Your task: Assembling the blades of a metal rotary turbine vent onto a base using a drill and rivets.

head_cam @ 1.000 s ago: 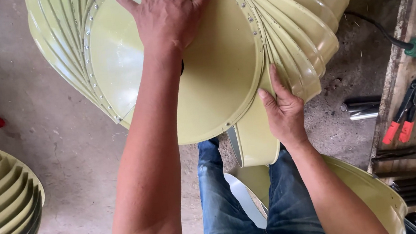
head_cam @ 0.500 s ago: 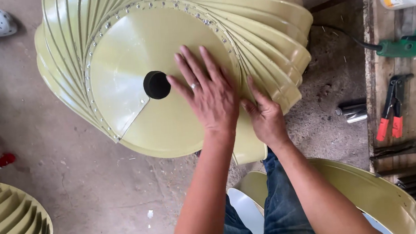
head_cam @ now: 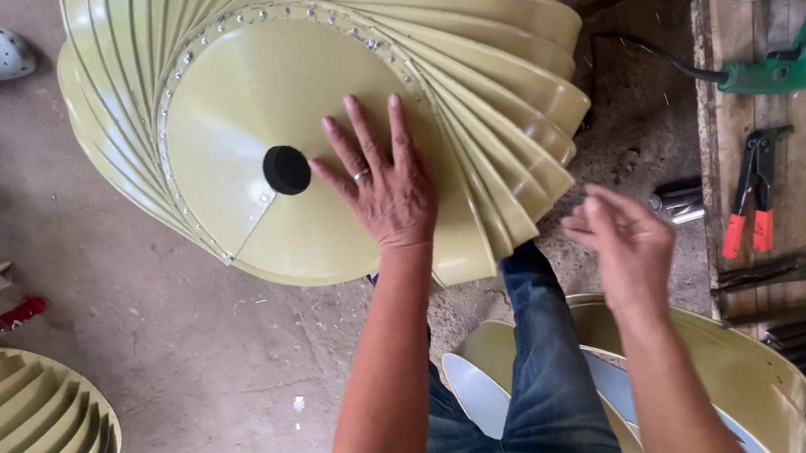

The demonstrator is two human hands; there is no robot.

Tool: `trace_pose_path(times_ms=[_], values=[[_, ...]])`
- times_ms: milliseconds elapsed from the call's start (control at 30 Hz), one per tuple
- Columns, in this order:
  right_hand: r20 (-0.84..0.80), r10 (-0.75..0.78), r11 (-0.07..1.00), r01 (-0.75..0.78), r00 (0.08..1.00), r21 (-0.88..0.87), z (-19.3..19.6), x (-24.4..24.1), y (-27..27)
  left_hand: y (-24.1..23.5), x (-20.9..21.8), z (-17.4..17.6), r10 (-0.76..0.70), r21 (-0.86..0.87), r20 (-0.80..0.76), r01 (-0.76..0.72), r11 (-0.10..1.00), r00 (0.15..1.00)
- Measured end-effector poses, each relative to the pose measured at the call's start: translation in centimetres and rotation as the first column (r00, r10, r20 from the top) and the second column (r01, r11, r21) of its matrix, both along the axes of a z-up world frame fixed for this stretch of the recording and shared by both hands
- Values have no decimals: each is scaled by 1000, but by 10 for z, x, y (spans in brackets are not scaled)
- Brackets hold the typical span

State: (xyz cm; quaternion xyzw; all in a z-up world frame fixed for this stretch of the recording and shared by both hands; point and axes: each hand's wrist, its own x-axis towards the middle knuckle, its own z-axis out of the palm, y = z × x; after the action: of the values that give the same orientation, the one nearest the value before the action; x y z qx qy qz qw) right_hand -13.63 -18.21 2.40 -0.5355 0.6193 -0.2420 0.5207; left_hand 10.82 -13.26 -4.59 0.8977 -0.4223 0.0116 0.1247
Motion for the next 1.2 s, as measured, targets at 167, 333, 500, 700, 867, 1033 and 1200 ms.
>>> trace_pose_path(times_ms=[167, 333, 500, 700, 867, 1033, 1200], values=[[-27, -265, 943, 265, 964, 200, -109, -140, -94, 9, 5, 1, -83, 39, 43, 81, 996, 996], [-28, -783, 598, 764, 621, 242, -228, -282, -239, 9, 7, -4, -93, -47, -4, 93, 995, 996], [108, -851, 481, 680, 513, 554, -257, -317, -314, 6, 0, -10, -41, -101, 4, 41, 994, 999], [120, -854, 480, 678, 506, 556, -253, -303, -340, -4, -5, -2, -11, -69, 7, 12, 998, 1000], [677, -531, 845, 253, 510, 472, -267, -321, -359, 3, 0, -4, 93, 36, 92, -96, 995, 991], [588, -570, 801, 547, 574, 243, -220, -381, -281, 2, -1, -12, 99, 104, 110, -110, 988, 989], [480, -282, 954, 295, 831, 49, -44, -346, -161, 0, -4, -10, 114, 86, 48, -118, 989, 992]])
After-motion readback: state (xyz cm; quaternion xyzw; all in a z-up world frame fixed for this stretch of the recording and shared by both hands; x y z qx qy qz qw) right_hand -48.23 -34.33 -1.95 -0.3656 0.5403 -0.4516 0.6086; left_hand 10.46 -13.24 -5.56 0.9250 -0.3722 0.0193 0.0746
